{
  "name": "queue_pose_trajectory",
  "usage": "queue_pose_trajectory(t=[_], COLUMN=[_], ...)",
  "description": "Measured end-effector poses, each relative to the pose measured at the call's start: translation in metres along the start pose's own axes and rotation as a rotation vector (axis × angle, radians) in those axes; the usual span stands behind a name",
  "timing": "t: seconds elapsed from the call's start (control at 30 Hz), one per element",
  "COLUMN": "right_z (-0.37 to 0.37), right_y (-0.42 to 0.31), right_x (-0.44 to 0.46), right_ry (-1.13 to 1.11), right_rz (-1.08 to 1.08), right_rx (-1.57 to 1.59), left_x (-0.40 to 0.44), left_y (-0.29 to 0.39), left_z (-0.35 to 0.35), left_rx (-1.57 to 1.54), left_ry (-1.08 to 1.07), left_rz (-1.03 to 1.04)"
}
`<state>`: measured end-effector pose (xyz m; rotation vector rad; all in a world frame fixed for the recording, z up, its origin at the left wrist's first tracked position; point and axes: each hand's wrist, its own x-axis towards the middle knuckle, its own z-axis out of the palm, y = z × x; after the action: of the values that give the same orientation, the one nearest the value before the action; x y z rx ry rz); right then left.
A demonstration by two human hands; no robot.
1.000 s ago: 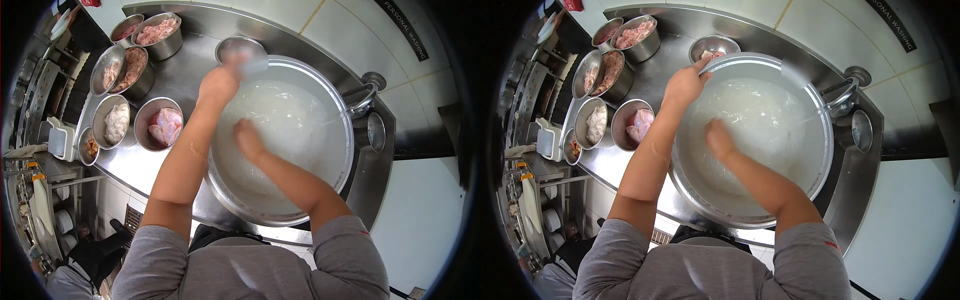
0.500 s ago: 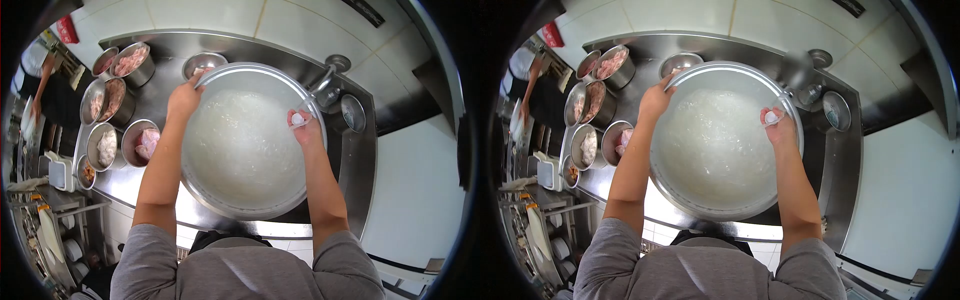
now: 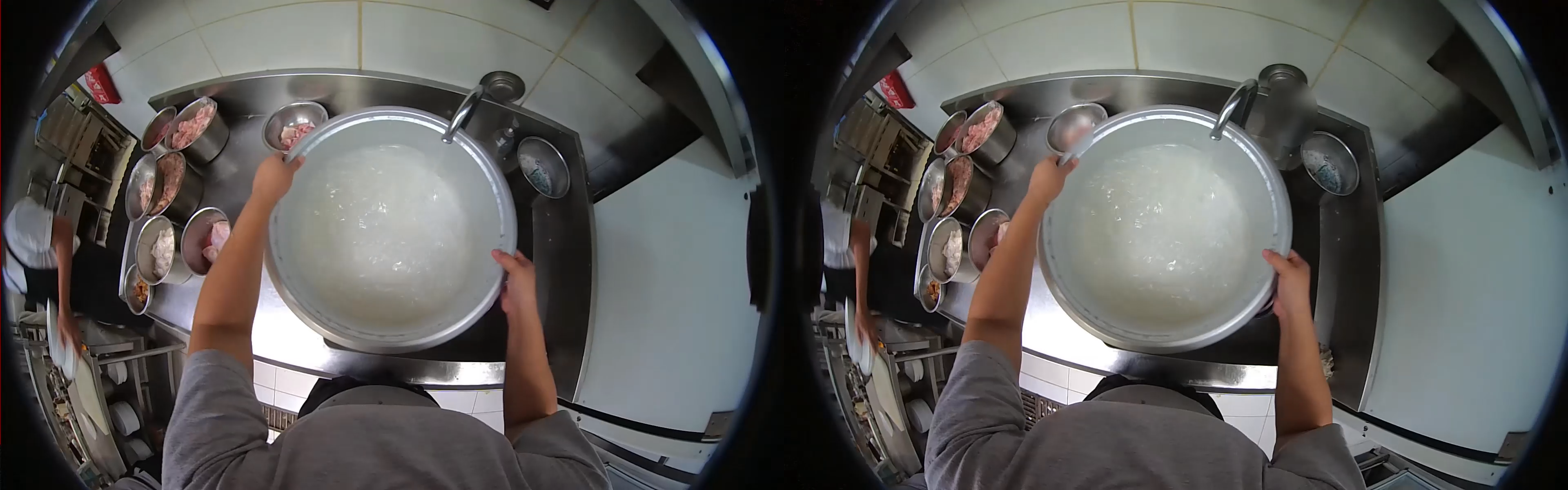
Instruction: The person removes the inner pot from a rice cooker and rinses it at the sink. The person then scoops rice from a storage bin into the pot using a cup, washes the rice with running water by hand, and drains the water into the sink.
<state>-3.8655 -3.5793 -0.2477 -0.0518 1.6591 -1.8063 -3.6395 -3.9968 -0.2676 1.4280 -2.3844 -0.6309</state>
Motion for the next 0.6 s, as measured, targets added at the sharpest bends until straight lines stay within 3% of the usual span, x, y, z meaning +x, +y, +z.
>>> queue_pose_trajectory(t=[0.07,0.13,0.23,0.3,0.4,0.5,0.53,0.6], right_z=[-0.016,-0.019,-0.016,-0.022,-0.016,-0.005,0.000,0.007], right_y=[-0.029,-0.056,-0.106,-0.122,-0.143,-0.159,-0.164,-0.172], right_x=[-0.002,-0.009,-0.020,-0.018,-0.021,-0.025,-0.030,-0.040], right_ry=[0.065,0.134,0.192,0.197,0.218,0.218,0.229,0.234], right_rz=[-0.059,-0.153,-0.266,-0.296,-0.348,-0.390,-0.393,-0.401], right_rx=[-0.066,-0.085,-0.246,-0.330,-0.475,-0.723,-0.726,-0.790], left_x=[-0.011,-0.018,-0.032,-0.056,-0.092,-0.118,-0.132,-0.167], left_y=[0.015,0.028,0.011,-0.003,0.004,-0.018,-0.006,0.041], left_z=[0.013,0.028,0.116,0.202,0.289,0.434,0.443,0.452], left_rx=[-0.051,-0.322,-0.230,-0.561,-1.078,-1.650,-1.650,-2.080], left_ry=[0.008,-0.187,-0.256,-0.200,-0.517,-1.104,-1.116,-1.049], left_rz=[0.002,-0.139,-0.122,-0.308,-0.781,-0.708,-0.703,-0.616])
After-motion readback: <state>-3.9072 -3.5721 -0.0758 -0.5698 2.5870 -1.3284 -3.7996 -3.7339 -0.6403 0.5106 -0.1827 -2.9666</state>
